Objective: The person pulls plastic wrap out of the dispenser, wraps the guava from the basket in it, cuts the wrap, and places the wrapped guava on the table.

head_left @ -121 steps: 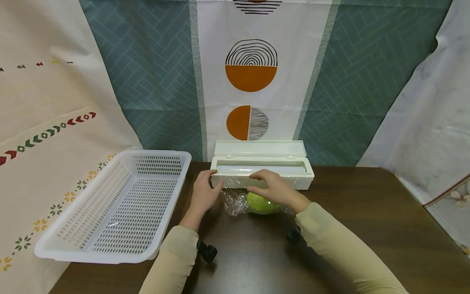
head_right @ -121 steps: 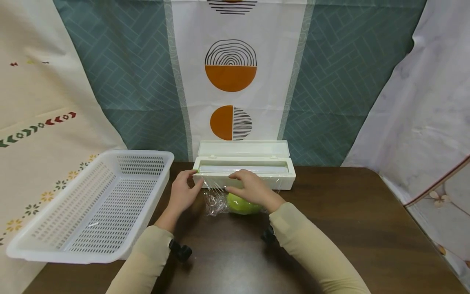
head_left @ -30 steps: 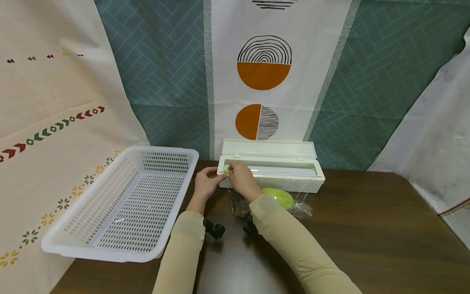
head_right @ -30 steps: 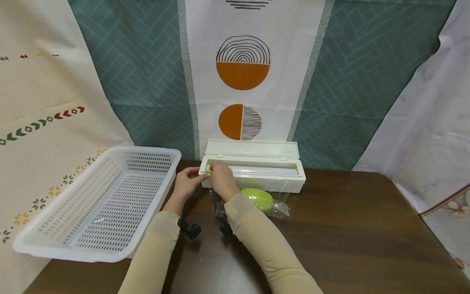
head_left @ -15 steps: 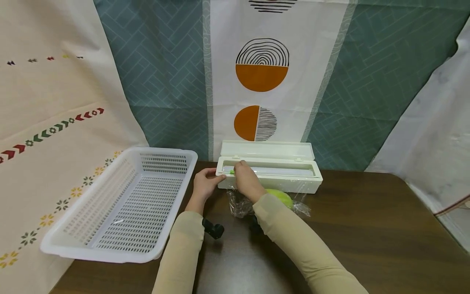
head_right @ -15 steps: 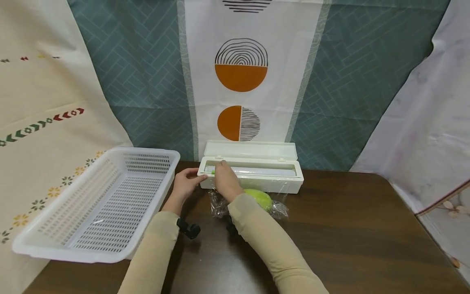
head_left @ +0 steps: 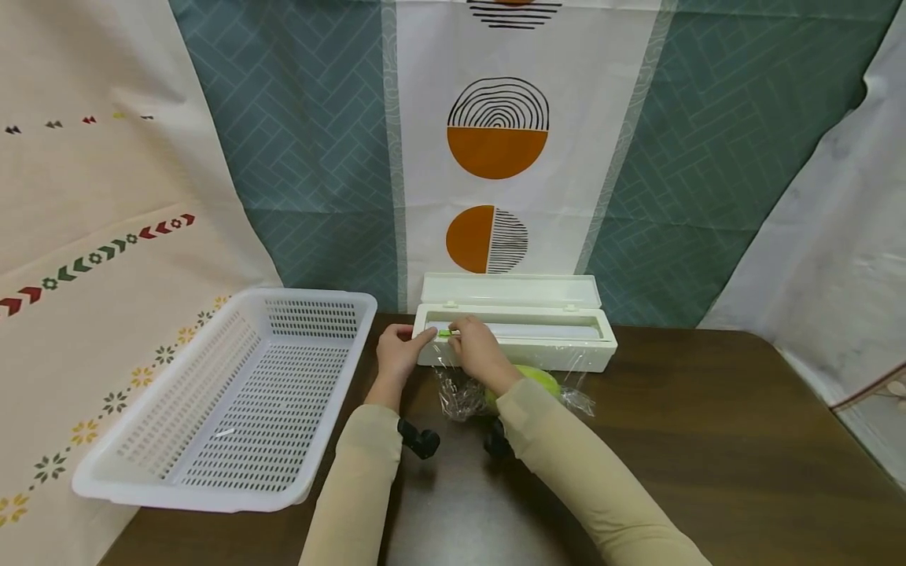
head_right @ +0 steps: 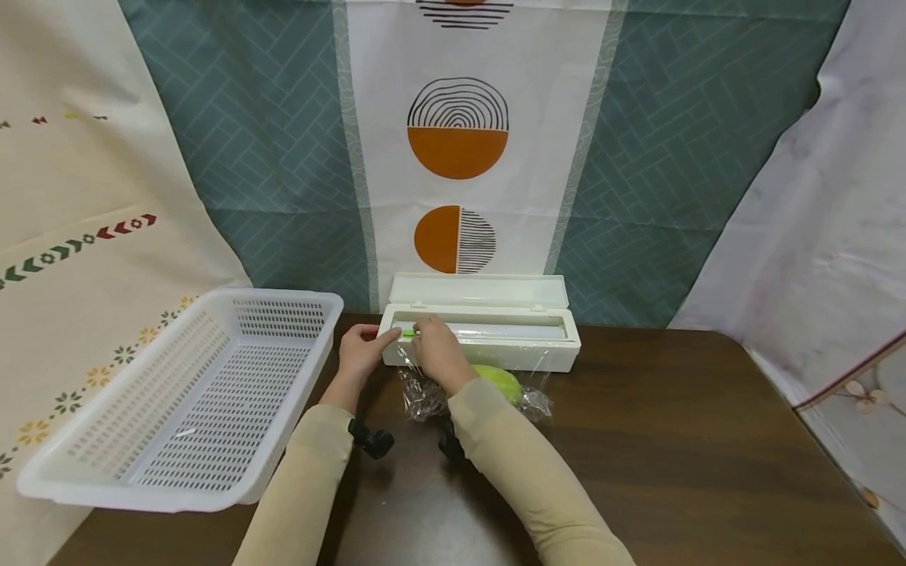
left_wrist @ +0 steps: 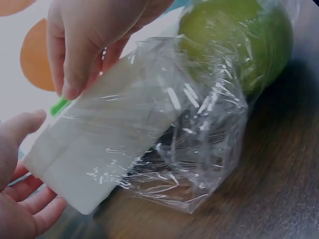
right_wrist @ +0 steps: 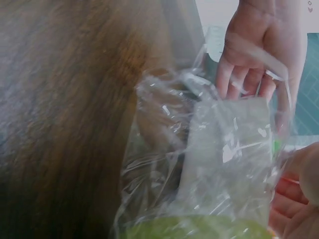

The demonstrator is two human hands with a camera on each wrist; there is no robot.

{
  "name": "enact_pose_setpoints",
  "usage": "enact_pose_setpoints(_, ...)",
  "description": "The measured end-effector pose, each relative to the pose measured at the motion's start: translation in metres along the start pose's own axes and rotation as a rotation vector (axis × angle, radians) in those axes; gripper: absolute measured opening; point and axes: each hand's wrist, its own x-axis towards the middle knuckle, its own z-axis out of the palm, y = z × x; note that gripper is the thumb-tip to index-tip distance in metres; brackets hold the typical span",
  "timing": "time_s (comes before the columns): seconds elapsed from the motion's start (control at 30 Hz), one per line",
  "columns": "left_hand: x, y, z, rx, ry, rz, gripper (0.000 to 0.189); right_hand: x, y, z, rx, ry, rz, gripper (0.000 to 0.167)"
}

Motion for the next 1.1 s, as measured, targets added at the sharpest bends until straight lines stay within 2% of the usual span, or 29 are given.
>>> enact_pose_setpoints(0.13,-0.001,-0.001,0.003,0.005,0.027,-0.005,0.049,0.001,0.005,0.003,0.019,0.001,-0.003,0.030)
enact_pose_setpoints(0.37,-0.004,-0.002,0.006,-0.032,0.034,0.000,0.046,0.005,0.011,0.008,0.025,0.076,-0.051,0.027)
enact_pose_setpoints(0.6,-0.004,-0.006,0.007,-0.059,0.038,-0.002,0.044,0.004,0.012,0.011,0.042,0.107,-0.059,0.023)
enact_pose_setpoints(0.8,-0.005,-0.006,0.008,-0.071,0.052,0.020,0.042,0.004,0.013,0.011,0.038,0.122,-0.059,0.022)
enact_pose_setpoints(1.1,-0.007,-0.005,0.008,-0.073,0.046,0.004,0.043,0.004,0.013,0.011,0.029,0.116,-0.055,0.020)
